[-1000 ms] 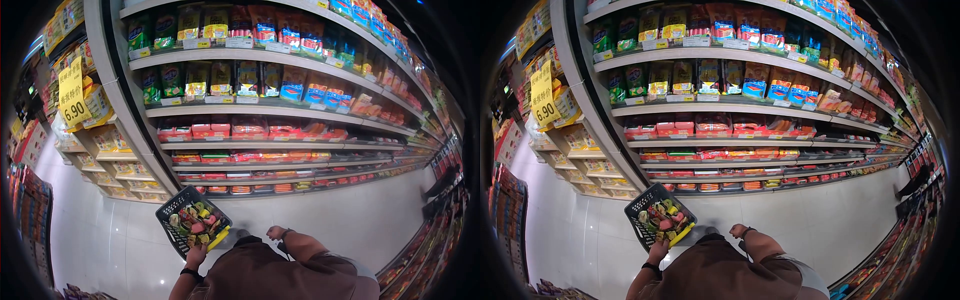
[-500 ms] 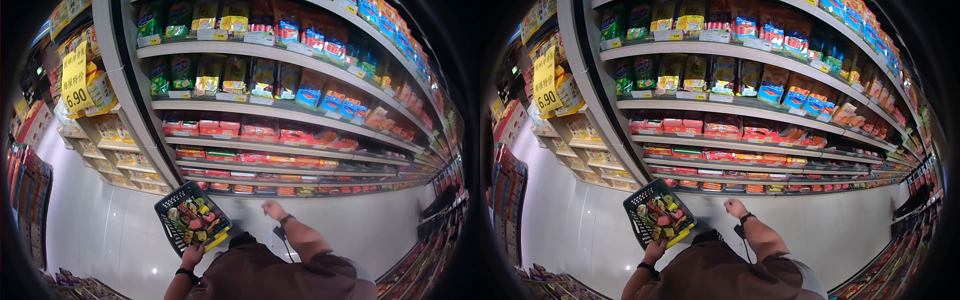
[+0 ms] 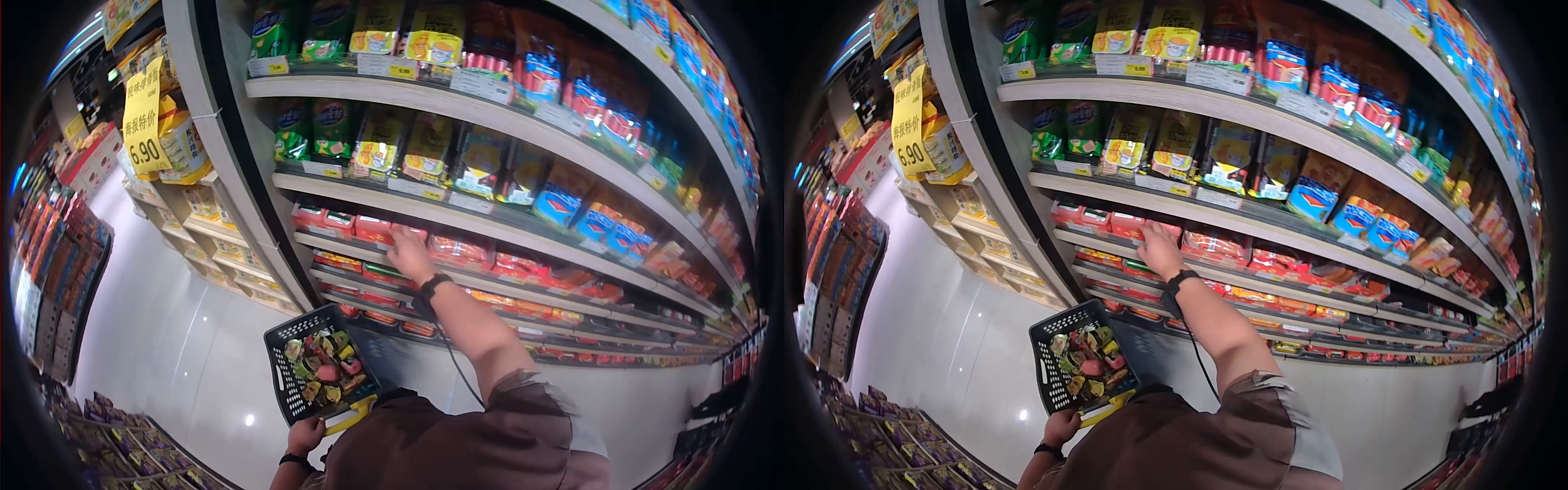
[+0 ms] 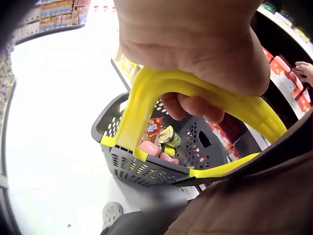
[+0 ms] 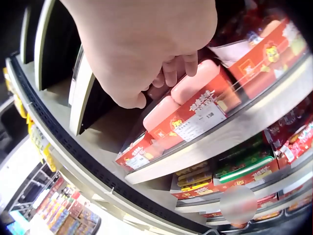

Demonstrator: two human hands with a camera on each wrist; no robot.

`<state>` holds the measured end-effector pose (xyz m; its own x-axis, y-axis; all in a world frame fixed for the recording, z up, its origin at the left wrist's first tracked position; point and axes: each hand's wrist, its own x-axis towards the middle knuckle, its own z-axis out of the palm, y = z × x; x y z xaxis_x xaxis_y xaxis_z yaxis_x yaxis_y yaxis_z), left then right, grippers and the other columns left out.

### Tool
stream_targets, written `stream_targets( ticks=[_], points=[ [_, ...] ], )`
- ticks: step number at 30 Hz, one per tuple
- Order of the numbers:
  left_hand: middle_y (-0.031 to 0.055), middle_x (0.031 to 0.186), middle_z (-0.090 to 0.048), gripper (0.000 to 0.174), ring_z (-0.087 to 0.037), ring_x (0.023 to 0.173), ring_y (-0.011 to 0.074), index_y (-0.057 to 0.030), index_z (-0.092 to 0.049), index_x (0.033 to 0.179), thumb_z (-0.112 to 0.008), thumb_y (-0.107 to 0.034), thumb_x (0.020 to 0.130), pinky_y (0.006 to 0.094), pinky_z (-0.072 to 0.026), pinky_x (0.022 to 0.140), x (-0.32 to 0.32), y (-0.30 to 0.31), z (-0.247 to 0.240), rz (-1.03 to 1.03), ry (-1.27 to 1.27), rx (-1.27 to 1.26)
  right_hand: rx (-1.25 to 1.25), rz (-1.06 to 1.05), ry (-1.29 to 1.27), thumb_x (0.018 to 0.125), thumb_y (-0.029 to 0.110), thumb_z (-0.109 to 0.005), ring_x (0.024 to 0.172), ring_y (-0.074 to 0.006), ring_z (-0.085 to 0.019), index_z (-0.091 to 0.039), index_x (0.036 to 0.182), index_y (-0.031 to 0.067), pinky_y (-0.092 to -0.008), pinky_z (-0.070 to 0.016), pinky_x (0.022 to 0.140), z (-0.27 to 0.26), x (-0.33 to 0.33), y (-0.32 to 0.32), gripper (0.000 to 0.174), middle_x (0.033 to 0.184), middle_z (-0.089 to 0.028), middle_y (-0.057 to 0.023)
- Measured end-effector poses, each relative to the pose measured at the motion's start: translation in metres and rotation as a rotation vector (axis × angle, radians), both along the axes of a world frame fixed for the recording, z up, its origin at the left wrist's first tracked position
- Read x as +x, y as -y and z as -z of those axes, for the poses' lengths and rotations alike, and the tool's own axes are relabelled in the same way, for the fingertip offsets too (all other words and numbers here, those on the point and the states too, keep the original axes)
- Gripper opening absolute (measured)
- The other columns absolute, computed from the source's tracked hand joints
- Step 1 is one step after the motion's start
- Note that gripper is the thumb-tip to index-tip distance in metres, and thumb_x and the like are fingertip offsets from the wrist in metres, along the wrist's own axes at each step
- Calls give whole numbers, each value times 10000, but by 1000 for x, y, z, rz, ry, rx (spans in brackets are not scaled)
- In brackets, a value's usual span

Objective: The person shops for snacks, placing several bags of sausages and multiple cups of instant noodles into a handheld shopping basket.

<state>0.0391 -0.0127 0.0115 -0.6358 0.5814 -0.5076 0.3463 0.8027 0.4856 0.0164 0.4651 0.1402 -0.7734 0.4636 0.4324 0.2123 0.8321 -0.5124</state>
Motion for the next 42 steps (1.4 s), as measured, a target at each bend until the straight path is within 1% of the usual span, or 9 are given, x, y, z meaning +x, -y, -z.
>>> stream_targets(
  ticks=[2,3,6,10,14,16,20,38,42],
  points=[
    [207,772,-620,357,-597,783,380,-60,-637,802,-468,-373,793,455,-470,703,0,3,9,-25,-15,11,152,-48,27,757,131,-552,1088,-302,-467,-522,1142,24,-419,-386,901,1,-21,-10,400,1149,-496,-150],
    [201,756,-621,345,-598,766,380,-62,-639,797,-475,-366,786,451,-473,692,1,3,7,-33,-36,30,233,-15,48,754,115,-533,1041,-315,-509,-512,1135,21,-426,-400,887,-2,-30,-10,393,1104,-534,-160],
    [195,746,-622,333,-599,756,376,-66,-642,787,-483,-358,773,446,-477,685,4,-1,2,-112,-24,7,97,0,269,749,122,-532,970,-336,-551,-503,1118,24,-442,-414,869,-12,-51,-15,384,1028,-575,-170],
    [186,745,-625,328,-605,748,362,-73,-650,793,-486,-354,756,437,-483,678,4,-2,11,-141,-51,-12,144,5,334,803,148,-489,956,-344,-569,-491,1134,41,-463,-443,820,5,-76,-28,348,1000,-597,-187],
    [175,757,-630,319,-607,747,358,-83,-659,794,-486,-348,749,429,-487,675,3,-9,6,-189,-56,-20,273,46,289,814,132,-464,1023,-347,-545,-480,1142,39,-448,-435,855,21,-96,-40,341,1076,-569,-213],
    [175,759,-629,312,-606,748,358,-87,-660,804,-491,-341,745,428,-488,677,4,-10,7,-197,-66,-36,290,17,370,881,173,-378,1138,-360,-469,-467,1214,60,-448,-374,951,19,-98,-43,363,1234,-488,-198],
    [176,754,-627,299,-607,748,353,-77,-651,787,-499,-330,742,422,-484,670,2,-12,7,-226,-71,-19,401,-8,189,818,119,-465,1078,-379,-505,-495,1119,36,-440,-404,908,26,-101,-48,314,1156,-517,-243],
    [169,772,-632,307,-608,768,351,-93,-664,802,-503,-346,734,413,-489,689,2,-13,9,-269,-88,-29,146,90,283,871,153,-397,1033,-394,-522,-526,1083,0,-437,-405,894,24,-115,-51,292,1097,-537,-257],
    [165,778,-634,301,-610,771,348,-102,-669,804,-504,-342,728,408,-491,694,1,-13,5,-259,-74,-15,112,-35,155,847,124,-419,1091,-401,-484,-519,1118,-13,-424,-386,928,2,-104,-49,321,1151,-513,-270]
  ],
)
